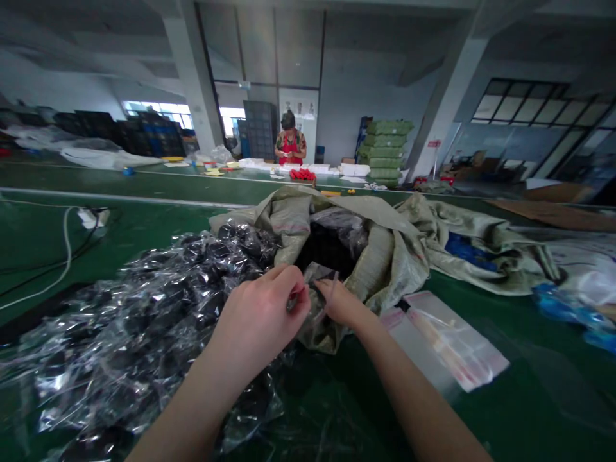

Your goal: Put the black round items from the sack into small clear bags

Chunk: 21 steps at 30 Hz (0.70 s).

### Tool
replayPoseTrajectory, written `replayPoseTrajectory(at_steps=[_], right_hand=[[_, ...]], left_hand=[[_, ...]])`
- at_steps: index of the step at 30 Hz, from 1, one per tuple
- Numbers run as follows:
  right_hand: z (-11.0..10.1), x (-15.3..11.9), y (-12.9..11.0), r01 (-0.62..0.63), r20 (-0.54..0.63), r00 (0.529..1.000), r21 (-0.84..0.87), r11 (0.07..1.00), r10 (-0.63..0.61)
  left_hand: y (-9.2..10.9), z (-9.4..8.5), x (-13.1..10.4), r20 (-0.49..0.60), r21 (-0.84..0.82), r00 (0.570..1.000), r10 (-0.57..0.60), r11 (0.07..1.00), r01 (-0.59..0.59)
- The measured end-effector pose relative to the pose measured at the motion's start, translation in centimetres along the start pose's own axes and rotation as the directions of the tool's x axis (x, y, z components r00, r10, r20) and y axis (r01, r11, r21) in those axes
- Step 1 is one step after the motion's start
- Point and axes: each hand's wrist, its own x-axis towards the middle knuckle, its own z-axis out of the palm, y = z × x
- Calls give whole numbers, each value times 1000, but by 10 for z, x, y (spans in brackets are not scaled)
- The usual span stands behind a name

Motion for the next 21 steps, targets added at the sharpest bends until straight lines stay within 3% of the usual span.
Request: replayPoseTrajectory(at_steps=[5,8,10,12,14,17,21], right_hand=[[-2,0,2,-90,32,995,-13,996,91],[-23,1,6,-105,-165,979,97,990,120],[-44,-5,4,-98,-368,908,281,955,202],[-67,-17,-5,-54,-448,828,536,842,338],[-89,-33,-22,97,-460,787,750,654,411],[-105,-55,-56,206,-390,821,884,421,417],[-91,-65,-92,146,-229,904,959,241,362]], left_hand=[[11,-12,-6,-39,-20,999,32,999,-33],[14,-20,-12,-49,-35,997,61,997,-63],[15,-21,-14,-48,-25,996,69,997,-70],[14,-17,-13,-45,4,998,48,999,-48],[9,-8,-8,-35,37,999,1,999,0],[0,9,4,1,87,996,-86,993,85],[-8,26,15,79,162,974,-213,967,198]])
